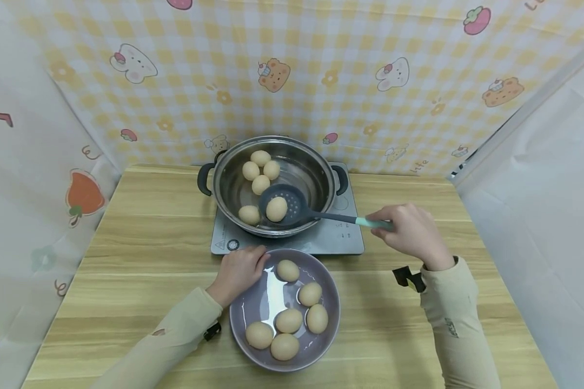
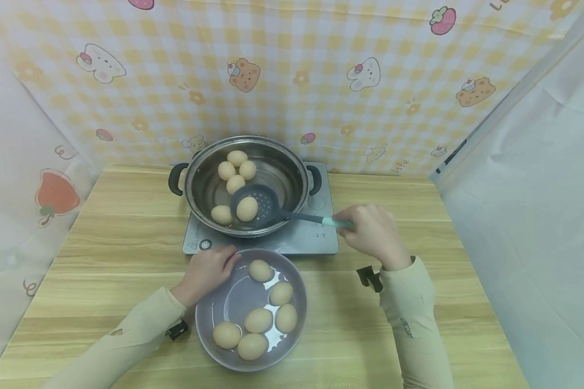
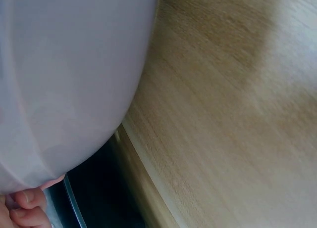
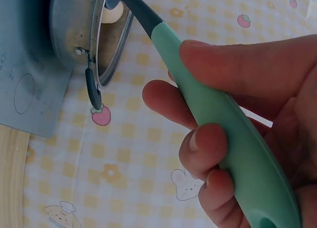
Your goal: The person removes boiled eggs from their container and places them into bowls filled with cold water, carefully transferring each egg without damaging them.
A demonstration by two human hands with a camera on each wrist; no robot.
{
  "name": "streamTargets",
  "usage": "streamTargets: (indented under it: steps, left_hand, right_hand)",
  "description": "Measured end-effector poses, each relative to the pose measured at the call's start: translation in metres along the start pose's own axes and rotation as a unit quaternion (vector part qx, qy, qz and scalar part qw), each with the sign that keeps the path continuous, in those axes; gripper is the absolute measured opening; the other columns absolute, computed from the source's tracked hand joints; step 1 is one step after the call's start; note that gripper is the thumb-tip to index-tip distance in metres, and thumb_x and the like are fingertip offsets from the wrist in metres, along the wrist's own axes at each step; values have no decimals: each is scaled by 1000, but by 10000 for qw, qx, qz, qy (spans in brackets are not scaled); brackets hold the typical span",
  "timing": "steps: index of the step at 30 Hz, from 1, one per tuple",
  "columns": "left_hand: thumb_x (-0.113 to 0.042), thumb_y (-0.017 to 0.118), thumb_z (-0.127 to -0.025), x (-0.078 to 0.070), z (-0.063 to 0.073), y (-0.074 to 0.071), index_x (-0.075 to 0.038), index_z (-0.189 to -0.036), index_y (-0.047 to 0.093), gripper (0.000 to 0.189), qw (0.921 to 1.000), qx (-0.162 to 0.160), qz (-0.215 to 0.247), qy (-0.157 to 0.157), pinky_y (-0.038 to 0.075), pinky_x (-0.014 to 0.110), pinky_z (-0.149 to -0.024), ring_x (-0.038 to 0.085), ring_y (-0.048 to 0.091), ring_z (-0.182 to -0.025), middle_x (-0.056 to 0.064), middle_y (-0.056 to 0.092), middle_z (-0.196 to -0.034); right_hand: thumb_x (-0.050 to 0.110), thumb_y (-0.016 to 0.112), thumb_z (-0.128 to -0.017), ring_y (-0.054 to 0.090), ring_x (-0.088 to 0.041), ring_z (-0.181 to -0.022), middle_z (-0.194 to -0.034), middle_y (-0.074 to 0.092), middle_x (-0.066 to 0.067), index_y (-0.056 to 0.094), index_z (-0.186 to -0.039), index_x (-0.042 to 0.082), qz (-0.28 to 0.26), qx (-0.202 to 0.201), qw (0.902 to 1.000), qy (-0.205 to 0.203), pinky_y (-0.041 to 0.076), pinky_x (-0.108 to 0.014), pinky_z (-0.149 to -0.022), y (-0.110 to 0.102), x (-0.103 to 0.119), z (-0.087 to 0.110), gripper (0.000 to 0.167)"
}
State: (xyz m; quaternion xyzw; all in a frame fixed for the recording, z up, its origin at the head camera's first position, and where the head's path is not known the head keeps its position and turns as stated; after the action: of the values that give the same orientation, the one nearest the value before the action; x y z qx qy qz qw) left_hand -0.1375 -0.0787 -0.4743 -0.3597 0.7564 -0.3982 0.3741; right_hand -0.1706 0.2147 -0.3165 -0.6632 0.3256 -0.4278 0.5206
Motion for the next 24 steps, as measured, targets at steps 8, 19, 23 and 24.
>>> streamTargets:
  steps: [8, 19, 23, 24]
  left_hand:
    - [-19, 61, -85, 1, 0, 1, -13, -73, 59, 14, 10000, -32, -11, 27, 30, 26, -37, 15, 51, -45, 0, 57, -59]
    - [-19, 62, -85, 0, 1, 0, -13, -73, 58, 14, 10000, -62, 14, 22, 31, 27, -38, 16, 51, -45, 1, 57, -59]
    - [-19, 61, -85, 0, 1, 0, -13, -73, 59, 13, 10000, -48, 27, 14, 30, 26, -38, 15, 50, -44, 1, 56, -59]
    - [-19, 61, -85, 0, 1, 0, -13, -74, 59, 13, 10000, -59, 27, 21, 30, 26, -38, 15, 50, -44, 1, 57, -59]
  right_hand:
    - [8, 70, -74, 53, -10, -55, -84, 70, -7, 72, -93, 10, -32, -247, 9995, -178, 37, -29, -49, -5, -1, 9, 19]
    - [9, 72, -73, 37, -2, -46, -67, 62, 6, 72, -93, 11, 155, -534, 9980, -297, 29, -24, -42, -18, 4, 32, 20]
    - [8, 74, -70, 33, 2, -45, -64, 58, 10, 72, -93, 12, 174, -788, 9954, -516, 27, -22, -41, -22, 7, 43, 23]
    - [7, 74, -69, 33, 3, -45, -65, 58, 10, 72, -93, 12, 163, -857, 9945, -584, 27, -21, -41, -23, 8, 46, 24]
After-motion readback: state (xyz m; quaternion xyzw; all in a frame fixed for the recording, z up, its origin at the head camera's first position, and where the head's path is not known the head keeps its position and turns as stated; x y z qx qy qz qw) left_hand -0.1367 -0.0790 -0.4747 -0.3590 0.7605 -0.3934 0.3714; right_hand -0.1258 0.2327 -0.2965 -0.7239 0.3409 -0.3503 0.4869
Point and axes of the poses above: each hand's wrist, its own z-axis away from the middle knuckle, its own y-axis out of the palm, x = y × z, the point moved 2 cm from there along -z, towards the middle knuckle
